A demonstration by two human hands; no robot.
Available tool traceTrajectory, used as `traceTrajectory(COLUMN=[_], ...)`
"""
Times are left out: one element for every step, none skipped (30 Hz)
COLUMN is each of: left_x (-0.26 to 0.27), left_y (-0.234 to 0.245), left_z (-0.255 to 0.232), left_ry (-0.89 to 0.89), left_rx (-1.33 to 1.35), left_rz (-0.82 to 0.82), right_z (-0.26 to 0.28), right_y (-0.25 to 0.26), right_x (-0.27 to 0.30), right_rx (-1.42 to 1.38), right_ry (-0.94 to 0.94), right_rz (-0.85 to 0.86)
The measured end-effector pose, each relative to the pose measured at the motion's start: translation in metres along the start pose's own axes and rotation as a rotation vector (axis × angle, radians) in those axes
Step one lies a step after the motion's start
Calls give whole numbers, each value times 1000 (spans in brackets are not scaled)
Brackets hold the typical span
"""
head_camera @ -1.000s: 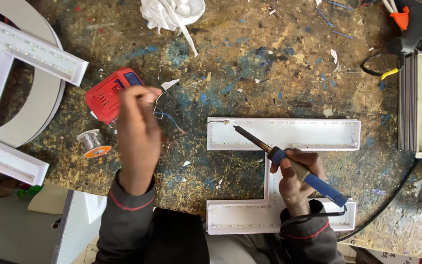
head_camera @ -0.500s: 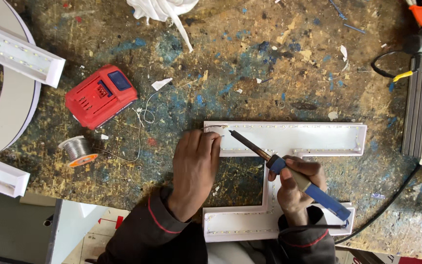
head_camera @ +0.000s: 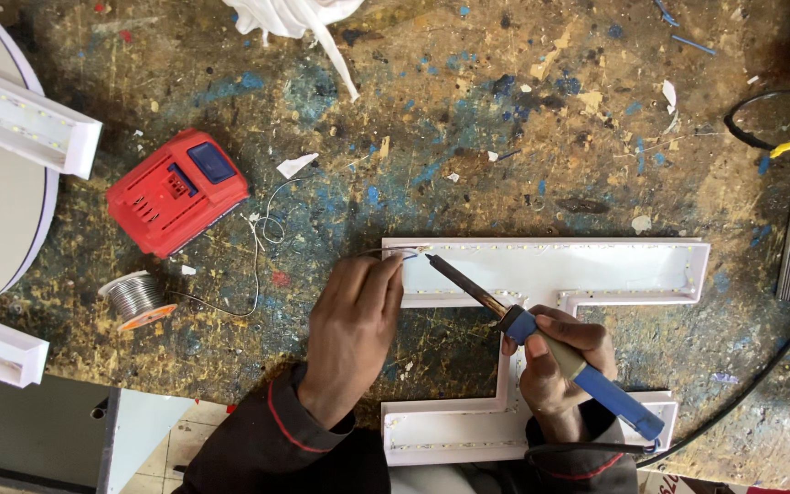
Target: The person uses a soldering iron to attach wires to a white LED strip shaped like the letter E. They wipe the soldering iron tip with a cloth and continue soldering connections along the strip. Finally, they pick up a red power supply unit and connect the wires to it.
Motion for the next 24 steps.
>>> traceTrajectory(left_x=[0, 0, 0, -1, -1, -1, -1, -1, -1, -1, -1, 0, 0, 0, 0, 3, 7, 10, 6, 2, -2, -2, -2, -2], left_y=[1, 2, 4, 4, 4, 3, 1, -1, -4, -5, -7, -8, -9, -10, -11, -14, -17, -20, -18, -15, -12, -12, -12, -12], left_z=[0, 0, 1, 1, 1, 2, 2, 3, 3, 4, 6, 7, 8, 9, 10, 12, 14, 16, 14, 12, 10, 11, 11, 11], left_ry=[-1, 9, 19, 20, 41, 63, 65, 66, 67, 67, 72, 79, 82, 79, 77, 79, 87, 95, 97, 81, 65, 67, 69, 72], left_rx=[2, 23, 45, 45, 61, 77, 75, 81, 87, 90, 111, 130, 130, 130, 130, 130, 137, 145, 147, 125, 103, 103, 99, 95], left_rz=[3, -12, -27, -26, -12, 0, -1, -13, -26, -23, -30, -40, -40, -49, -58, -59, -52, -45, -46, -65, -85, -89, -79, -68], right_z=[-2, -3, -4, -4, -4, -5, -5, -5, -5, -4, -4, -5, -4, -3, -2, -3, -4, -6, -7, -7, -8, -8, -8, -8], right_y=[0, -1, -1, 0, 1, 2, 2, 2, 3, 3, 3, 2, 2, 1, -1, -1, -1, 0, 0, -1, -2, -3, -3, -3], right_x=[0, 0, 1, 1, 3, 3, 4, 4, 4, 5, 6, 7, 6, 5, 3, 4, 5, 5, 5, 5, 4, 5, 5, 5], right_rx=[2, 5, 7, 7, 35, 60, 59, 73, 87, 90, 80, 69, 70, 74, 79, 79, 78, 77, 79, 66, 53, 53, 48, 43], right_ry=[-2, 22, 46, 45, 46, 48, 47, 49, 50, 48, 14, -19, -20, 2, 24, 24, 21, 18, 18, 26, 35, 37, 36, 34], right_rz=[-3, -24, -45, -45, -44, -41, -39, -43, -48, -49, -38, -24, -21, -13, -5, -3, -4, -6, -4, 4, 12, 16, 6, -3])
Point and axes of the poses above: each hand's wrist, its own x-axis away from the middle knuckle, its own y-axis out of the back of the hand, z = x × y, the point moved 4 cm from there along -x, towards the middle knuckle, and after that the axes turned 6 degrees about -z, right-handed, at the moved point
